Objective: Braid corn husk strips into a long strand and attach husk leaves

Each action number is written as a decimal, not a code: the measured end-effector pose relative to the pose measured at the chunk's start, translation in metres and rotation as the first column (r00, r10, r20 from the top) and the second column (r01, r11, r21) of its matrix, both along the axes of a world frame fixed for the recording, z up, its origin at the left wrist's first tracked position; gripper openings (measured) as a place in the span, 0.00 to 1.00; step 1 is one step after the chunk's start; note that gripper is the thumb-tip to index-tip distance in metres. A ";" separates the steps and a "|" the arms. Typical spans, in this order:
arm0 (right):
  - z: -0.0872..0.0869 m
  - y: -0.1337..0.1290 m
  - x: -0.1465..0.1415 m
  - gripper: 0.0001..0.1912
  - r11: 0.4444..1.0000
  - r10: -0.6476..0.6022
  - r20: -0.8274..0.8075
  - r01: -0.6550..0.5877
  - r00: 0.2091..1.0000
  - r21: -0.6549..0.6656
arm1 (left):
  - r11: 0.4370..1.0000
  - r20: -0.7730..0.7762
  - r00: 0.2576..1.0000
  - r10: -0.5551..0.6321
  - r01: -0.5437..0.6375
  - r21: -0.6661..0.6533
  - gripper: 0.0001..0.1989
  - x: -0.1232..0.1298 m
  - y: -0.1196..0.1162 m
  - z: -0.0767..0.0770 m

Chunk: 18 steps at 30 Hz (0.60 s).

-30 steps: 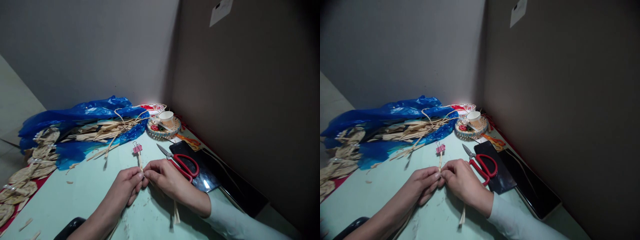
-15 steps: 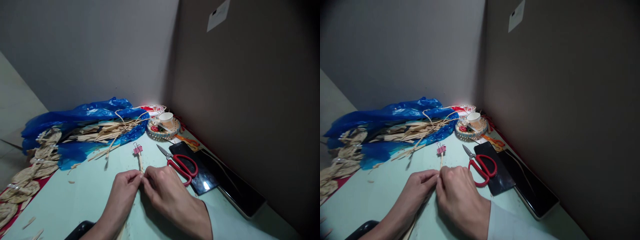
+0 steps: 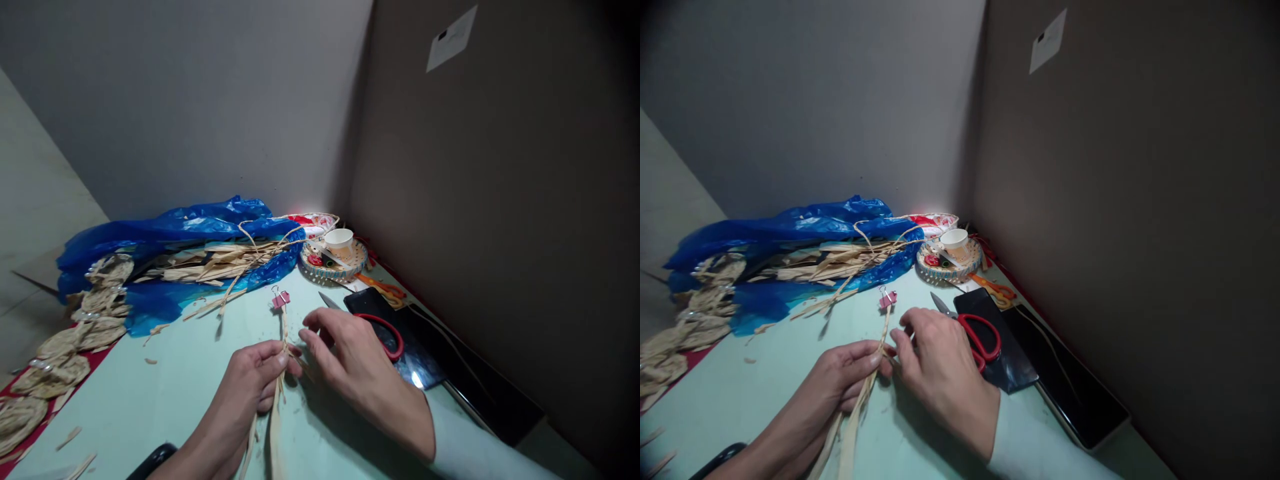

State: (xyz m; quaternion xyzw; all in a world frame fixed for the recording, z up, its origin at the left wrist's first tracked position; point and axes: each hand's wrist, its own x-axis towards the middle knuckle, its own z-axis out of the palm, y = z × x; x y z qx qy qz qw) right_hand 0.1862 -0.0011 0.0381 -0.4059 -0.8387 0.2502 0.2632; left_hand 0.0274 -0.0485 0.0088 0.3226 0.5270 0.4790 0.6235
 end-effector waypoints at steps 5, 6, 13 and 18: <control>-0.014 0.005 -0.009 0.12 0.912 0.148 -0.155 -0.195 0.977 -0.360 | 1.000 0.080 0.997 -0.015 0.013 0.018 0.13 0.002 -0.001 0.000; -0.018 0.005 -0.013 0.11 0.902 0.143 -0.181 -0.203 0.973 -0.380 | 1.000 0.078 0.997 -0.011 0.009 0.028 0.14 0.002 -0.001 -0.001; -0.030 0.008 -0.026 0.15 0.841 0.109 -0.310 -0.254 0.944 -0.478 | 0.992 -0.019 1.000 0.000 0.003 0.129 0.18 0.001 -0.004 -0.003; -0.033 0.010 -0.025 0.20 0.861 0.140 -0.322 -0.276 0.936 -0.427 | 0.993 -0.096 0.995 -0.009 0.020 0.118 0.20 -0.001 -0.003 -0.006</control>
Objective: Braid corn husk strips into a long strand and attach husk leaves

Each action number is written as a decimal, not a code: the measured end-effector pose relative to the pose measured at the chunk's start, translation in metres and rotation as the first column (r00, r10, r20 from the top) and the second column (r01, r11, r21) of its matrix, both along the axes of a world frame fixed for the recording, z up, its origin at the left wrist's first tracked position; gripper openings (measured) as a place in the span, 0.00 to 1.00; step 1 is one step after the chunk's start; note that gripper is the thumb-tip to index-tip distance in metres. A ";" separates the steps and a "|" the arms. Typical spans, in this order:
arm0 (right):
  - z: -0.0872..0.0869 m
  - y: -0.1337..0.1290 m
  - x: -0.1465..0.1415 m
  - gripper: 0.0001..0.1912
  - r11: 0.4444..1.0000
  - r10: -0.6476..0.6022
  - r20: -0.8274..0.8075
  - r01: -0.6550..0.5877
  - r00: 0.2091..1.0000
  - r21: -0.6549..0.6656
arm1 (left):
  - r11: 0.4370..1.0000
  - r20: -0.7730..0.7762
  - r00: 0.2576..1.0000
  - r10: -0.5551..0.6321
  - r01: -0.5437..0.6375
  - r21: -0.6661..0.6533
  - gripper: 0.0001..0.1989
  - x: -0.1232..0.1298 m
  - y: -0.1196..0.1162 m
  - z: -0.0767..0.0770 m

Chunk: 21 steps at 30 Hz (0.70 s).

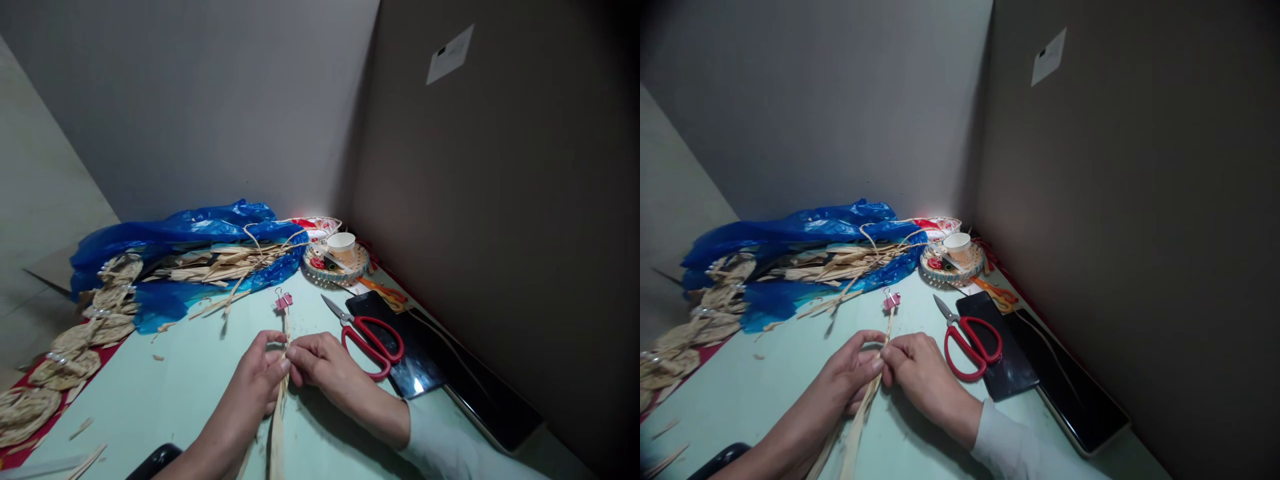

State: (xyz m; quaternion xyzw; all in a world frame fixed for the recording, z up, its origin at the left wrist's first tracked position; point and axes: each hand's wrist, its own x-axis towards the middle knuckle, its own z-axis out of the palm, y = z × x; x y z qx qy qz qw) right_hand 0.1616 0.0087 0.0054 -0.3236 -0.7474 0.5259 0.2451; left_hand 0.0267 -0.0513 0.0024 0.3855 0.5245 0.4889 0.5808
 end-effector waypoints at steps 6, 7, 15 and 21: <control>-0.005 -0.005 0.000 0.21 0.993 -0.095 0.058 0.090 0.994 0.071 | 0.999 -0.228 0.973 0.032 -0.024 0.037 0.11 -0.001 -0.001 0.001; -0.004 -0.006 0.000 0.22 0.994 -0.095 0.048 0.092 0.994 0.058 | 0.996 -0.357 0.933 0.043 -0.014 0.083 0.09 -0.003 -0.001 0.006; 0.000 -0.005 0.003 0.24 0.997 -0.074 -0.054 0.073 0.996 -0.017 | 0.974 -0.854 0.509 0.112 0.114 0.196 0.15 -0.009 -0.006 0.038; 0.000 -0.004 0.004 0.20 0.976 -0.084 -0.168 0.048 0.982 -0.210 | 0.874 -0.935 0.188 0.302 0.337 0.350 0.11 -0.001 -0.022 0.018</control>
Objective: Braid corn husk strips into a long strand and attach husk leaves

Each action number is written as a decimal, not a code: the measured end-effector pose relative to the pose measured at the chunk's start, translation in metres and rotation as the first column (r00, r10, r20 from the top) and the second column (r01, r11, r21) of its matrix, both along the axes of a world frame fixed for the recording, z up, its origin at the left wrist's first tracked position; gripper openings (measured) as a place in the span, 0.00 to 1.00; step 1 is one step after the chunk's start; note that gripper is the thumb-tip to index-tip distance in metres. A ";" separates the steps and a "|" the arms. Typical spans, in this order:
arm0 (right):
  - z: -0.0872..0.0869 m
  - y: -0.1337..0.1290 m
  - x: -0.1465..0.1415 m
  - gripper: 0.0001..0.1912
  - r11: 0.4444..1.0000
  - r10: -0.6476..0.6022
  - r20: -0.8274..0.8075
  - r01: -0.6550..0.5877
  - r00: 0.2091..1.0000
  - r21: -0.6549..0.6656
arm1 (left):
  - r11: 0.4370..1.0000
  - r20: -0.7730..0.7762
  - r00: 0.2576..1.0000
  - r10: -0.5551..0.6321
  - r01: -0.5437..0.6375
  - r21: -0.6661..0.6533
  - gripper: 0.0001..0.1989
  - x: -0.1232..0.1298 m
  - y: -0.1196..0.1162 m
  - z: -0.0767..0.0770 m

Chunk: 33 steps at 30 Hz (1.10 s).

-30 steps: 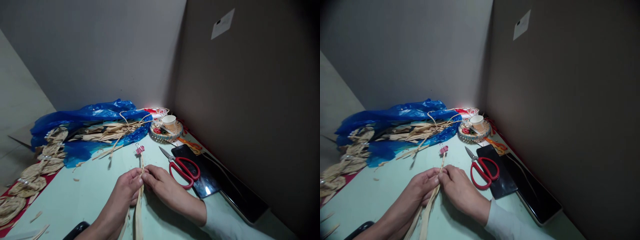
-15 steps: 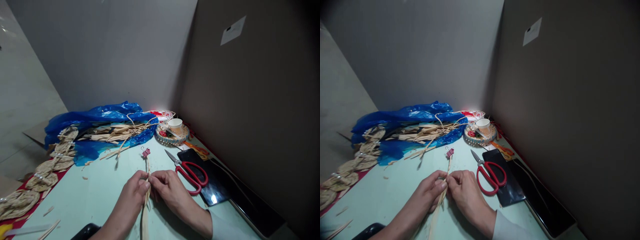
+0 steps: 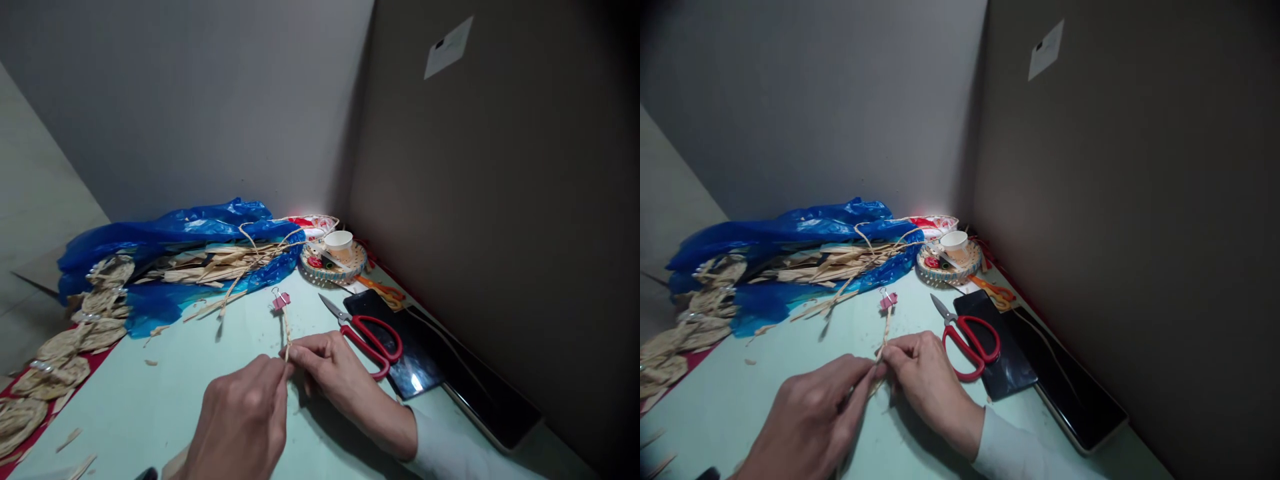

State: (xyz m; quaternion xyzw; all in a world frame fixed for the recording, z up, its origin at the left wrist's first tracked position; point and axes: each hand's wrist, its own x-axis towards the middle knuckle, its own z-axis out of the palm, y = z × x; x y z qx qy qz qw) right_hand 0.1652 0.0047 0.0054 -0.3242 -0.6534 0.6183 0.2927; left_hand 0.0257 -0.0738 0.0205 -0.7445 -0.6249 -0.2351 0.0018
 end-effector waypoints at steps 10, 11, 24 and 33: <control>0.011 -0.004 0.002 0.16 0.889 -0.033 -0.185 -0.056 0.982 -0.454 | 0.964 -0.228 0.960 -0.162 0.204 0.173 0.12 0.012 -0.010 -0.022; 0.010 -0.003 0.002 0.16 0.884 -0.034 -0.181 -0.055 0.983 -0.465 | 0.982 -0.116 0.983 -0.145 0.157 0.105 0.09 0.012 -0.008 -0.015; -0.006 0.001 -0.001 0.19 0.964 0.071 -0.294 -0.141 0.953 -0.225 | 0.763 0.908 0.157 0.388 0.498 -0.412 0.13 -0.005 0.037 -0.007; 0.007 -0.010 0.010 0.18 0.945 -0.033 0.295 -0.066 0.955 0.319 | 0.786 0.884 0.189 0.427 0.407 -0.466 0.16 0.000 0.036 -0.022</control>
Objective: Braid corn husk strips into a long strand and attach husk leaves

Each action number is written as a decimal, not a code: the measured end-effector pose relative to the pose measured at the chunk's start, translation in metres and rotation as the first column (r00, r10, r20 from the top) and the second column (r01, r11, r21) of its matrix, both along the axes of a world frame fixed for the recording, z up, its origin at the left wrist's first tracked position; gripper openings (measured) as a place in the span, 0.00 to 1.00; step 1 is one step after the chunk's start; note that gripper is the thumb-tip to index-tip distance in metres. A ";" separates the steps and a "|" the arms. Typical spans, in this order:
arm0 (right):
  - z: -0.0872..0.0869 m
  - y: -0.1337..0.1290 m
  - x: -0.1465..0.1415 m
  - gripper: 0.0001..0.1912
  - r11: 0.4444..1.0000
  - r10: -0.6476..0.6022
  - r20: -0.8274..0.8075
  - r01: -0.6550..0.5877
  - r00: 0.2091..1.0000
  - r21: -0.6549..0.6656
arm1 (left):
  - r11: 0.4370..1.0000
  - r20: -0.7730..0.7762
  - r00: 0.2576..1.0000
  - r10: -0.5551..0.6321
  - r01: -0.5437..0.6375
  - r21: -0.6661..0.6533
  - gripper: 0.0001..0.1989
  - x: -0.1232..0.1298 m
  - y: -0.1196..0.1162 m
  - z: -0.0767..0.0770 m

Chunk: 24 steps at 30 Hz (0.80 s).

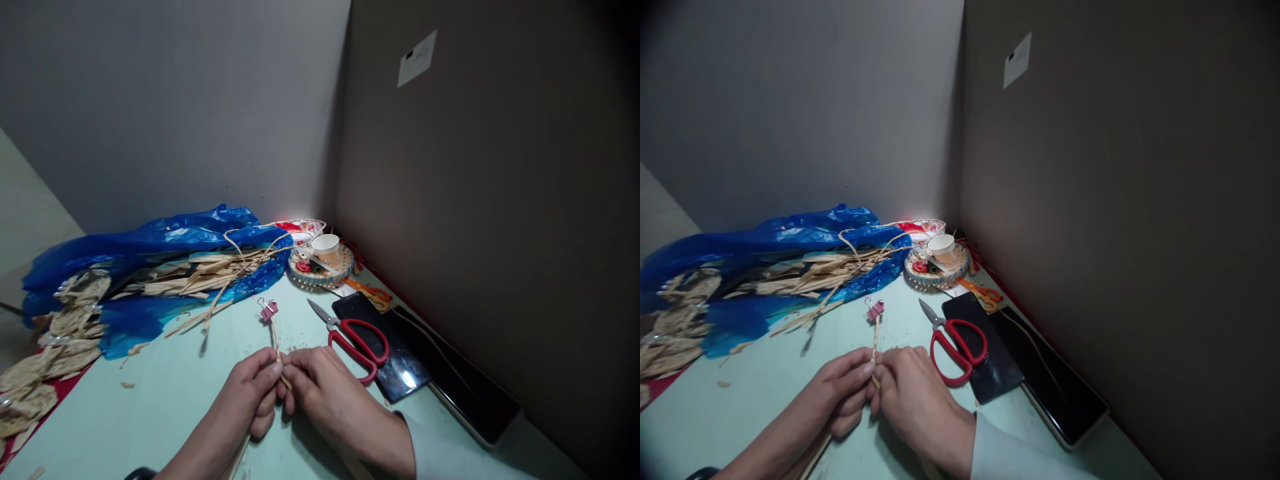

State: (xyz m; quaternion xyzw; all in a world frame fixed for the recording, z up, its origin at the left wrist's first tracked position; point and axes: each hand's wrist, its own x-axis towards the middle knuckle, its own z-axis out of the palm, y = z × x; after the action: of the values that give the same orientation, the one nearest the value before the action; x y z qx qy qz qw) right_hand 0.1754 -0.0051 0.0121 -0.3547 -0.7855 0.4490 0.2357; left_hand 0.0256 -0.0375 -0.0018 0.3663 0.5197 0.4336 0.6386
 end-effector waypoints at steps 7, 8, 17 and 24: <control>0.013 -0.015 0.002 0.13 0.955 -0.187 0.367 0.080 0.911 0.287 | 0.999 -0.087 0.995 0.045 -0.044 0.013 0.23 0.006 0.001 -0.005; 0.015 -0.016 0.002 0.13 0.951 -0.186 0.400 0.063 0.898 0.302 | 0.998 -0.104 0.993 0.053 -0.052 0.021 0.23 0.006 0.001 -0.006; 0.021 -0.019 0.000 0.13 0.952 -0.163 0.561 -0.020 0.812 0.304 | 0.989 -0.180 0.974 0.140 -0.130 0.068 0.18 0.004 -0.002 -0.004; 0.022 -0.016 -0.002 0.13 0.945 -0.166 0.591 -0.045 0.790 0.325 | 0.984 -0.172 0.970 0.173 -0.164 0.064 0.16 0.004 -0.004 -0.004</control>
State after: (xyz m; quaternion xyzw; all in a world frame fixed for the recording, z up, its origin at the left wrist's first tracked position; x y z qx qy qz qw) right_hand 0.1733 -0.0212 0.0345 -0.4622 -0.8699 0.1679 0.0386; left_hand 0.0300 -0.0412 -0.0054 0.3736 0.5928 0.4645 0.5415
